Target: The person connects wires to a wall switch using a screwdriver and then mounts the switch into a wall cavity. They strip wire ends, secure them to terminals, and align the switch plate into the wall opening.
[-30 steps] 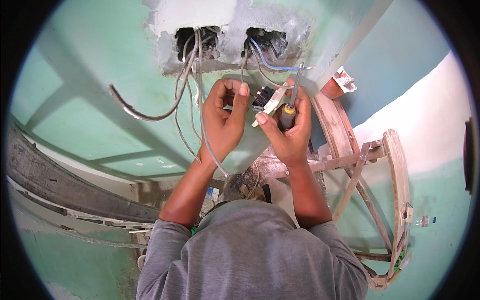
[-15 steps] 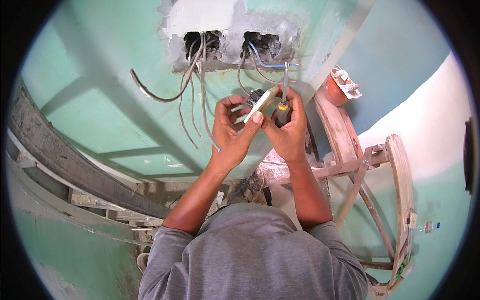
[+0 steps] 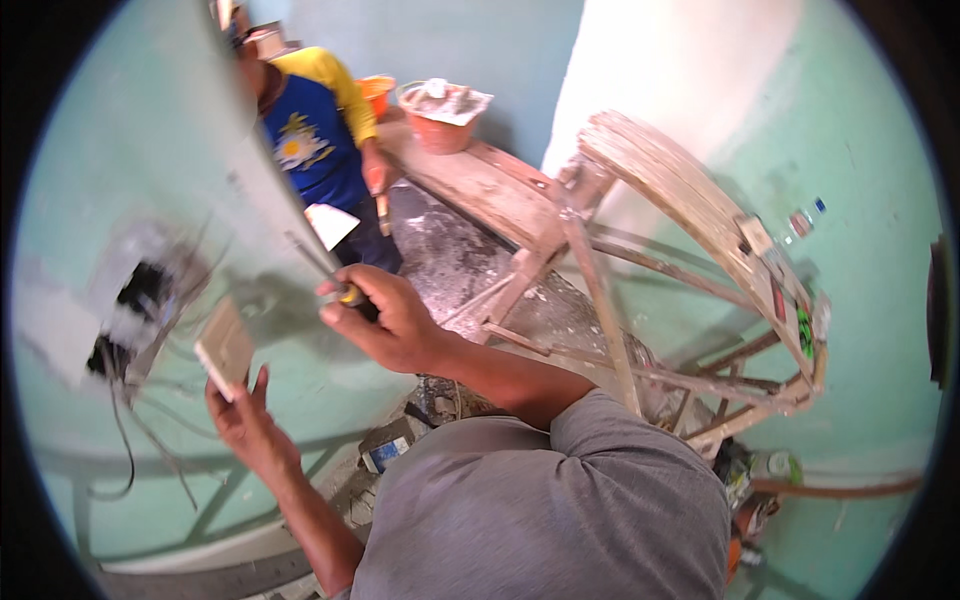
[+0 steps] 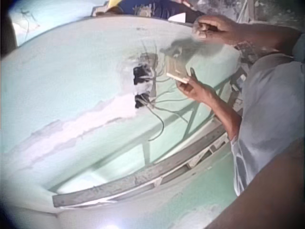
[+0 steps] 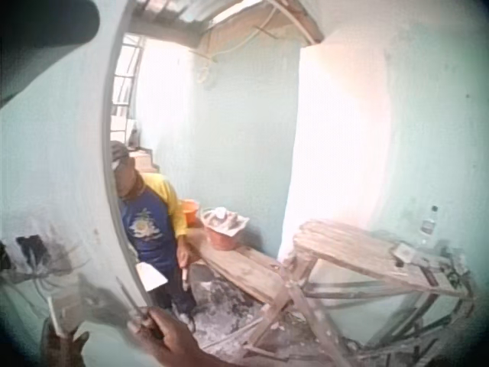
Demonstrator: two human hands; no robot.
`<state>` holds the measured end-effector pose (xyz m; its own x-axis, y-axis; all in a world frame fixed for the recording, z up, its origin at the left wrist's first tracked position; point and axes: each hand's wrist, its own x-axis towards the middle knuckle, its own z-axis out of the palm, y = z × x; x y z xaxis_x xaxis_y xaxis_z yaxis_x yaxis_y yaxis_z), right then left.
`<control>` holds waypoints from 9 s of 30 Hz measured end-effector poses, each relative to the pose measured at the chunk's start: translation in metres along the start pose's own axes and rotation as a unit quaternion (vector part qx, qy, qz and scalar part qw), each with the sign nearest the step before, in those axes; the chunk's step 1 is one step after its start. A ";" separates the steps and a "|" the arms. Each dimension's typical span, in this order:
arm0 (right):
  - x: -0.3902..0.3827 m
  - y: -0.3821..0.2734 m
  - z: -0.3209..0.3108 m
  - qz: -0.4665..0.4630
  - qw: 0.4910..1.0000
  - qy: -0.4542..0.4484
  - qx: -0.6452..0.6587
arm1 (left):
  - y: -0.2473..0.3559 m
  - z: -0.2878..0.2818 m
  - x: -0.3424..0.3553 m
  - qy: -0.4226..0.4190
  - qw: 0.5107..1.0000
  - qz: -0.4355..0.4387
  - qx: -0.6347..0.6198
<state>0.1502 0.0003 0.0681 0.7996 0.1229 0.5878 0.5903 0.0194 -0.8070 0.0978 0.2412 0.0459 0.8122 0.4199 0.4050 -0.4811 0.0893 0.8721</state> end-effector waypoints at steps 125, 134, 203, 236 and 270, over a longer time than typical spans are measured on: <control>0.143 -0.011 0.097 -0.261 0.828 -0.495 0.038 | 0.052 0.000 0.002 0.077 0.980 -0.157 -0.098; 0.161 -0.025 0.090 -0.373 0.809 -0.452 -0.041 | 0.063 -0.005 0.006 0.046 0.966 -0.198 -0.161; 0.130 -0.034 0.116 -0.398 0.814 -0.334 -0.259 | 0.055 -0.026 0.005 0.031 0.981 -0.014 0.193; 0.142 -0.030 0.112 -0.414 0.805 -0.361 -0.222 | 0.049 -0.033 0.005 -0.014 0.951 0.038 0.306; 0.150 -0.022 0.106 -0.444 0.798 -0.373 -0.166 | 0.053 -0.009 -0.002 -0.022 0.984 -0.020 0.177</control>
<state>0.2455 0.1240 0.1679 -0.1653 0.7654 0.6220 0.9830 0.1787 0.0414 0.0676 0.2532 0.0882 0.8452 0.3823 0.3735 -0.3103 -0.2181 0.9253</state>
